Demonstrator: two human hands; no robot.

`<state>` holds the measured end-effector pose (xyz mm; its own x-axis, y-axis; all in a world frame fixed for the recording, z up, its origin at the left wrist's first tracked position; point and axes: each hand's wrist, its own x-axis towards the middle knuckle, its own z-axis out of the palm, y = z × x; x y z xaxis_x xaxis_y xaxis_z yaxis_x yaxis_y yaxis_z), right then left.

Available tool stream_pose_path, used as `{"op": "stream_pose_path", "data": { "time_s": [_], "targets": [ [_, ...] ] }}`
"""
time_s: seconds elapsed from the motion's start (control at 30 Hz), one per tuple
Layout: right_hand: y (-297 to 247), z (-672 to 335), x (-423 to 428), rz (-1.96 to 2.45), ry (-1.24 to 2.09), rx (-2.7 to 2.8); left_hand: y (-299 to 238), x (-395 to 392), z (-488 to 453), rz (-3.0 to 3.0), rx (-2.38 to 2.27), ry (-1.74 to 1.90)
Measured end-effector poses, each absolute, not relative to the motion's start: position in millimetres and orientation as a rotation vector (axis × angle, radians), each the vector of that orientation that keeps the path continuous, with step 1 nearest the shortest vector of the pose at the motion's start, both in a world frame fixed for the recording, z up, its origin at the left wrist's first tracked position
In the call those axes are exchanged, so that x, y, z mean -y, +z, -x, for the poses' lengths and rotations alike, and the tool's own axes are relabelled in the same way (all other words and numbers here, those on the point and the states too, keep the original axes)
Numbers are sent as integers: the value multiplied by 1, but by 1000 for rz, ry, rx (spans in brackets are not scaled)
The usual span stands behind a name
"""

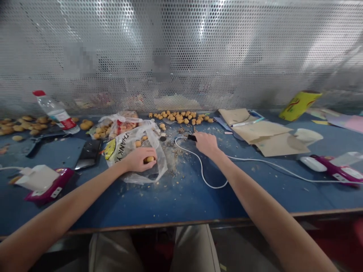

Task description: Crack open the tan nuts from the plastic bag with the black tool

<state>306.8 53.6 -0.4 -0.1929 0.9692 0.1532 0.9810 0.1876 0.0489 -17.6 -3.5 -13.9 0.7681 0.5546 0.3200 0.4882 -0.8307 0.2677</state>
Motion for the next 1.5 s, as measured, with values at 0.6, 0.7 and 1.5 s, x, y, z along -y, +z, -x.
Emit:
{"op": "stream_pose_path", "data": {
  "time_s": [0.6,0.7,1.5],
  "targets": [
    [-4,-328,-61,1721,-63,2356,-1,-5,12,-2858,-1269,434],
    [-2,-323,-54,1668,-119,2289,4,-12,10,-2830,-1322,617],
    [11,-302,-47,1555,-121,2303,-2,-42,-55,-2532,-1745,995]
  ]
}}
